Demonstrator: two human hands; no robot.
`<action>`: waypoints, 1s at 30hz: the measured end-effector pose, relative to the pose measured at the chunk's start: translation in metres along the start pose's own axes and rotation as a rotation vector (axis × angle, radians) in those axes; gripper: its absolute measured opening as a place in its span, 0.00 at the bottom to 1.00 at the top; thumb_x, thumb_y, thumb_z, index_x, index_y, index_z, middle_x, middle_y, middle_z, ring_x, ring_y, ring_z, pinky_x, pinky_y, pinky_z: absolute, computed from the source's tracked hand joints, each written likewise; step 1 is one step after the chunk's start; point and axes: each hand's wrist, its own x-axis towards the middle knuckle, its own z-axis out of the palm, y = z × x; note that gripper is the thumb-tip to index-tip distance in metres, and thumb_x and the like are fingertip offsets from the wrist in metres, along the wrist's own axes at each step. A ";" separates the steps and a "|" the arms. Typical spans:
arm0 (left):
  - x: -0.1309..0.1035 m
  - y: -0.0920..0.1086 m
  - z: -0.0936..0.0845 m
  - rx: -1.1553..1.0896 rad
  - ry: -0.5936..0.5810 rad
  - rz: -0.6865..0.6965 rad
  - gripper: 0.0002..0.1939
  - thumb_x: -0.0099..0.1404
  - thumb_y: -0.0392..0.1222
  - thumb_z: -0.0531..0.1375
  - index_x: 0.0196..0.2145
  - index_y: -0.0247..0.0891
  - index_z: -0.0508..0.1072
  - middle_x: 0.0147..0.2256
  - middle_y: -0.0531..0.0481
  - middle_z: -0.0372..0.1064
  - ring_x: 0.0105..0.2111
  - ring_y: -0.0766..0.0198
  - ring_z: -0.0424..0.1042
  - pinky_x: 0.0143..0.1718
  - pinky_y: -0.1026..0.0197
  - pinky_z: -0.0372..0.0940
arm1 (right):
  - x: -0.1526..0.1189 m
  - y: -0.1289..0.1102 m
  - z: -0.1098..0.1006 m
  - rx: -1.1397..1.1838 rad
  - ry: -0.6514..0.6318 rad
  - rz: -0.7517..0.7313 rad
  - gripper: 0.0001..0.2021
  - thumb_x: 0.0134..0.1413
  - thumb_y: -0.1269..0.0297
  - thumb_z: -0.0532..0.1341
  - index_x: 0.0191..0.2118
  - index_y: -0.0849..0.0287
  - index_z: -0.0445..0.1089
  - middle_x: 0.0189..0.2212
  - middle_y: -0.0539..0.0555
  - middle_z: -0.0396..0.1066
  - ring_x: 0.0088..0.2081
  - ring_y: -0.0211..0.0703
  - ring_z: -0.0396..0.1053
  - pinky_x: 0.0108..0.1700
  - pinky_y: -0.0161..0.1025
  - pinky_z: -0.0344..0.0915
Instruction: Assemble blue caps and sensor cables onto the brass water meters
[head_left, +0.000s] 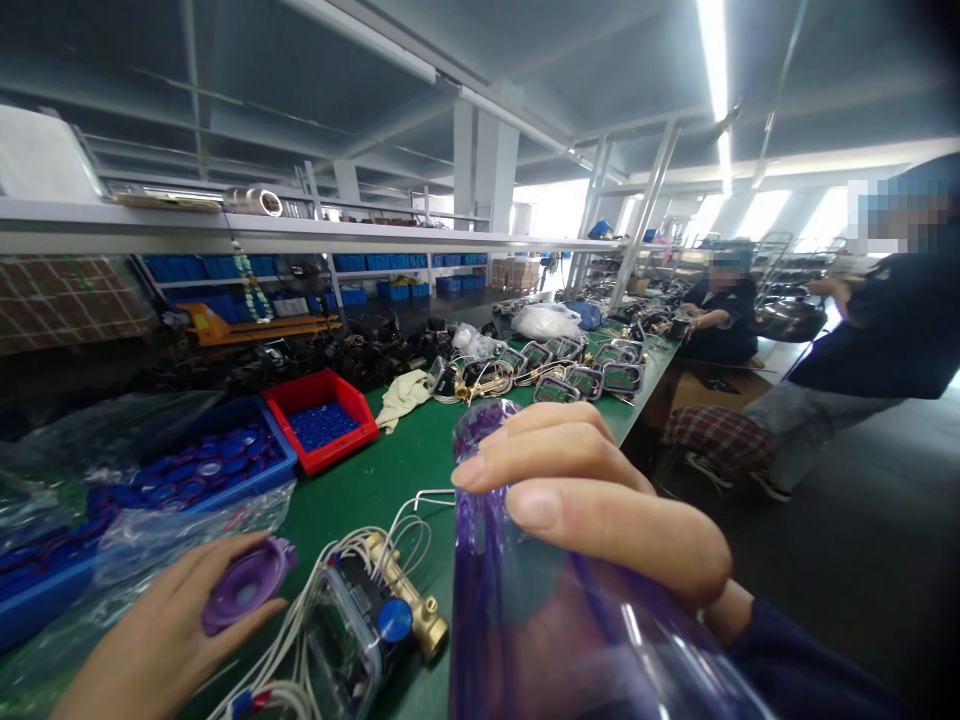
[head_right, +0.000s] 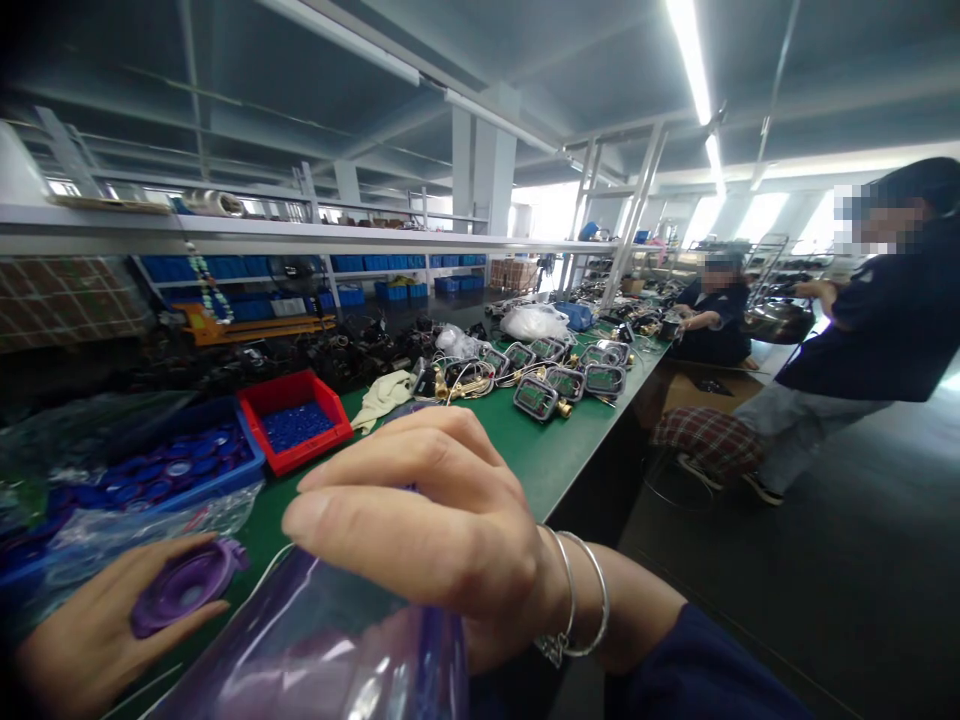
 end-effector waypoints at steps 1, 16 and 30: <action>0.000 0.000 0.000 -0.001 0.005 0.002 0.36 0.58 0.68 0.62 0.58 0.51 0.63 0.57 0.45 0.68 0.57 0.43 0.69 0.61 0.43 0.63 | 0.001 -0.001 -0.002 -0.004 -0.028 -0.026 0.23 0.60 0.62 0.66 0.58 0.42 0.63 0.47 0.50 0.77 0.46 0.48 0.77 0.48 0.49 0.77; 0.003 0.000 0.002 -0.012 -0.003 0.004 0.34 0.59 0.66 0.62 0.59 0.54 0.62 0.58 0.47 0.68 0.57 0.43 0.70 0.60 0.43 0.64 | 0.005 0.006 0.001 0.022 0.052 -0.119 0.21 0.60 0.60 0.65 0.58 0.40 0.64 0.45 0.49 0.78 0.42 0.49 0.78 0.47 0.51 0.78; 0.001 -0.019 0.011 0.011 0.016 0.032 0.37 0.55 0.69 0.64 0.58 0.53 0.63 0.56 0.47 0.68 0.55 0.45 0.70 0.60 0.45 0.64 | 0.008 -0.004 -0.008 -0.019 -0.037 -0.071 0.16 0.64 0.63 0.62 0.55 0.42 0.66 0.48 0.49 0.78 0.47 0.49 0.77 0.51 0.50 0.76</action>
